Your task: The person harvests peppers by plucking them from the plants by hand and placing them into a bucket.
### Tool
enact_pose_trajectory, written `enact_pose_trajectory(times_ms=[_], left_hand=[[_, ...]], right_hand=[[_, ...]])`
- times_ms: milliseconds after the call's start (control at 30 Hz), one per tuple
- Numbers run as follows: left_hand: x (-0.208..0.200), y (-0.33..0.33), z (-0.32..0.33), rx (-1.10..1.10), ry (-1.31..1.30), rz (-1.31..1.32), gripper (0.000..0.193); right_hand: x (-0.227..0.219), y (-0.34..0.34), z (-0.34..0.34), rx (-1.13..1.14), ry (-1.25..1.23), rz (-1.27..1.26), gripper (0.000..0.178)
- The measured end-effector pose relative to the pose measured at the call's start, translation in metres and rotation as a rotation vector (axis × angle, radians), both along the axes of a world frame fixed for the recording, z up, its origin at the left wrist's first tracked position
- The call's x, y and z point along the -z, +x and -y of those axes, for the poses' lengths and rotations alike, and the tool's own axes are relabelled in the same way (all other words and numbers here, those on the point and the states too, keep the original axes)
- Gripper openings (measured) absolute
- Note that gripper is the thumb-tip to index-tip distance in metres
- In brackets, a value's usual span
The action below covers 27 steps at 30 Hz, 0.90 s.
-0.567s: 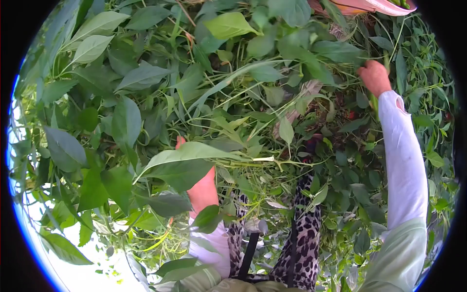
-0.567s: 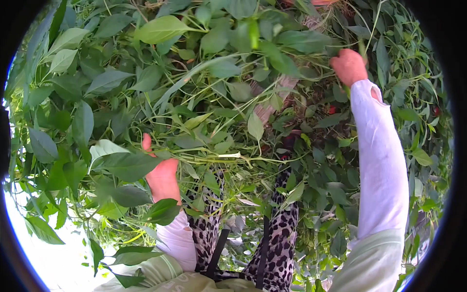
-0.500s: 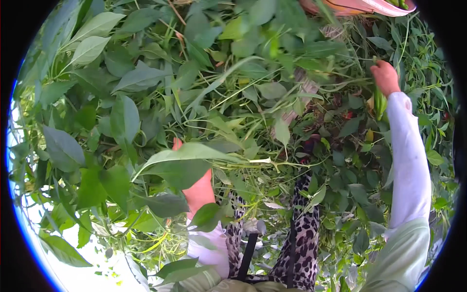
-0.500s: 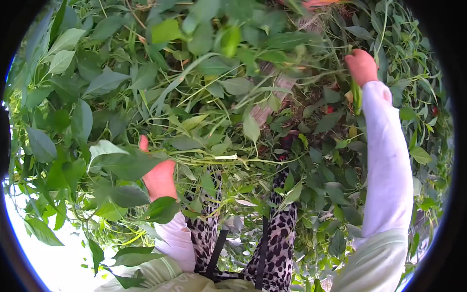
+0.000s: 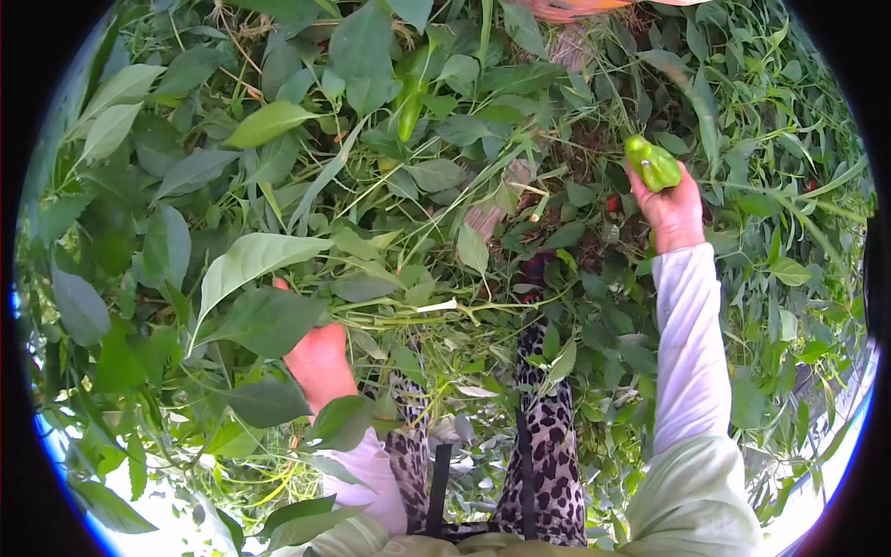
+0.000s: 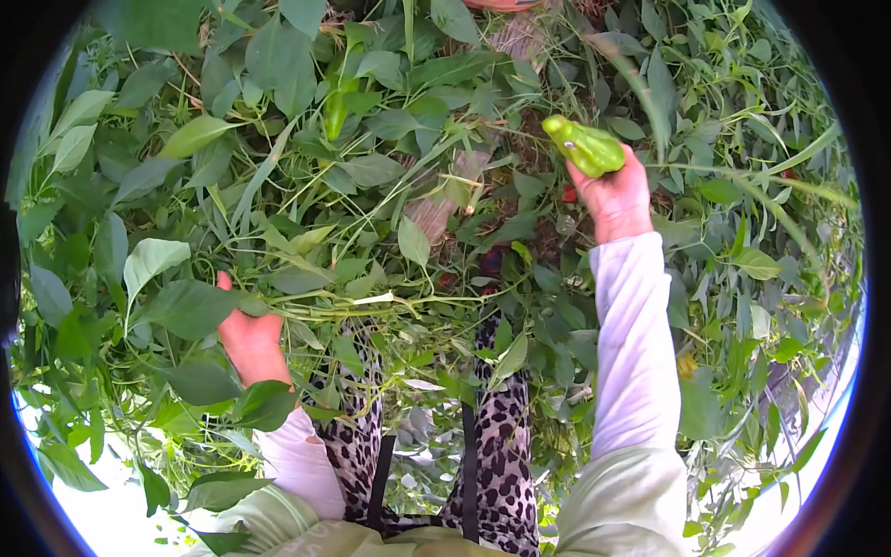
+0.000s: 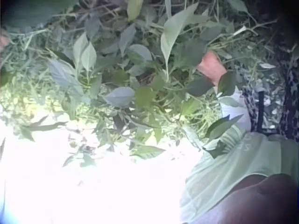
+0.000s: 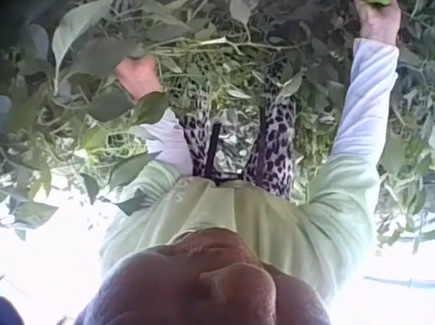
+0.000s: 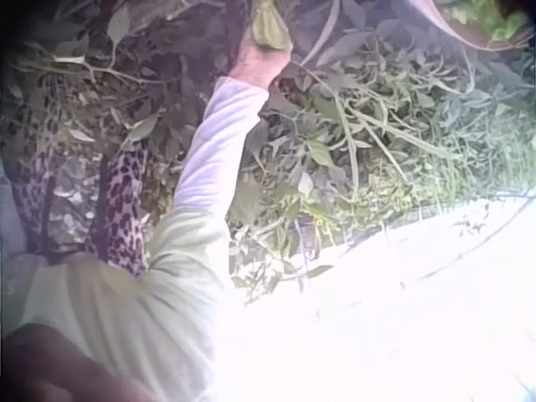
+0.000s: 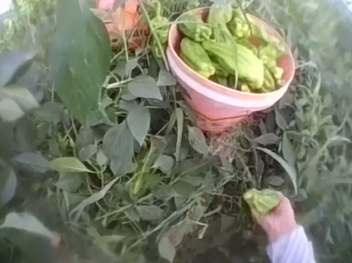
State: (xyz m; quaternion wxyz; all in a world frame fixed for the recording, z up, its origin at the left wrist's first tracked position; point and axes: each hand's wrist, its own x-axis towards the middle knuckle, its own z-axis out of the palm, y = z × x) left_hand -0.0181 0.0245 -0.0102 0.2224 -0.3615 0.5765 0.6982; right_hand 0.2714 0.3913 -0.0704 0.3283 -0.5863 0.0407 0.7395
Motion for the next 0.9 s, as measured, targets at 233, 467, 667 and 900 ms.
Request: enact_pose_trajectory(times_ms=[233, 467, 667, 900], left_hand=[[0.009, 0.004, 0.009, 0.495, -0.351, -0.265, 0.043], [0.031, 0.006, 0.044, 0.794, -0.572, -0.393, 0.041], [0.027, 0.013, 0.046, 0.801, -0.674, -0.395, 0.04], [-0.015, 0.025, -0.003, 0.266, -0.154, -0.244, 0.042]], right_hand=[[0.014, -0.008, 0.028, 0.084, -0.112, -0.091, 0.039], [0.029, -0.019, 0.04, 0.112, -0.172, -0.489, 0.046], [0.017, -0.042, 0.059, -0.01, -0.091, -0.279, 0.036], [-0.041, -0.117, 0.108, -1.032, 0.339, -0.083, 0.05]])
